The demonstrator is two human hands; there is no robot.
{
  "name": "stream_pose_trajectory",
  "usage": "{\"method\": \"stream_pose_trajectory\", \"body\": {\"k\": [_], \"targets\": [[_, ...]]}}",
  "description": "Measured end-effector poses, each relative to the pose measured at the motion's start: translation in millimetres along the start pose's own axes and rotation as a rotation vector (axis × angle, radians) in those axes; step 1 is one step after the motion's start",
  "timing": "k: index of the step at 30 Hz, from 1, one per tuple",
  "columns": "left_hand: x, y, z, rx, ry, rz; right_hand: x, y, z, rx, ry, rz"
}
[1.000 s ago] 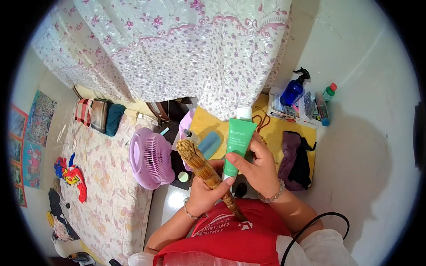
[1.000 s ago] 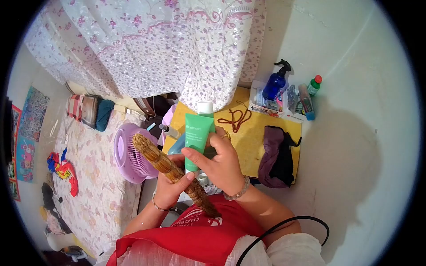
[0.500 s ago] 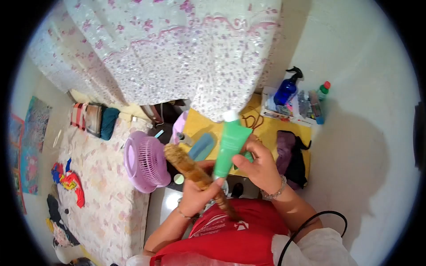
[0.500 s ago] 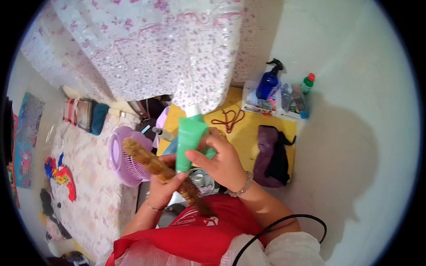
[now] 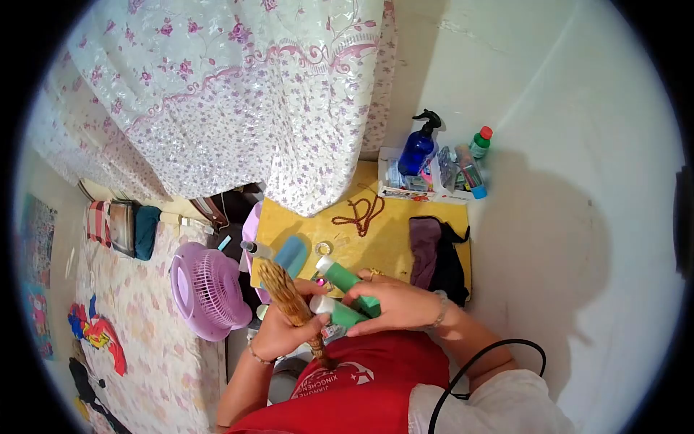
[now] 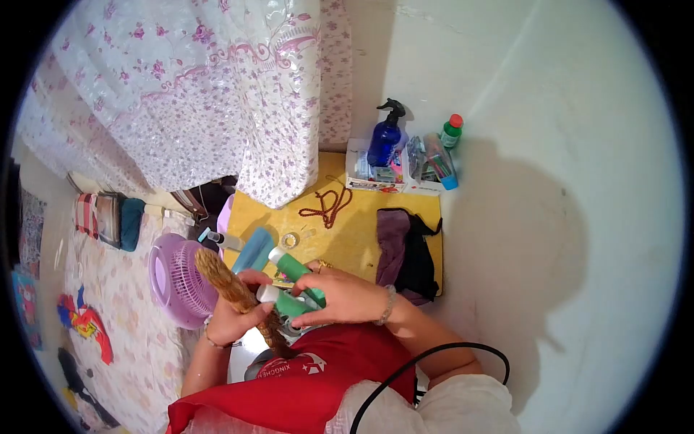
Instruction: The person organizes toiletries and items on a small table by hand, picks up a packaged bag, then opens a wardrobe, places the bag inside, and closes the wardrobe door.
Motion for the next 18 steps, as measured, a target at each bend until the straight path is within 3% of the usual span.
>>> {"method": "stream_pose_trajectory", "body": {"k": [2,5,7,9,11,14,16,18], "targets": [[-1,-9,5,0.116,0.177,-0.166,-17,11,3,0.002,0.076,0.038],[-6,-12,14,0.083,0.336,-0.318,-21,29,7,-0.018,0.206,0.063],[-3,-9,15,0.068,0.365,-0.311,-4,55,9,-0.338,0.311,0.321],[3,-9,11,0.056,0.439,-0.295,23,105,22,-0.44,0.468,0.545],[8,-14,2,0.05,0.469,-0.284,58,147,40,-0.435,0.662,0.466],[9,-12,-8,0.058,0.527,-0.297,98,205,69,-0.56,0.697,0.237],[11,-15,-14,0.046,0.548,-0.293,112,232,87,-0.585,0.828,-0.396],[14,-16,-22,0.041,0.567,-0.287,114,225,90,-0.611,0.781,-0.498]]}}
Point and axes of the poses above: each hand's wrist, its own z-axis towards the middle knuckle, its own x-axis out of the back of the hand, y = z × x, the point moved 3 cm from there along z, towards the middle knuckle, and after that the axes turned 14 degrees about -z, right-handed, at the moved point
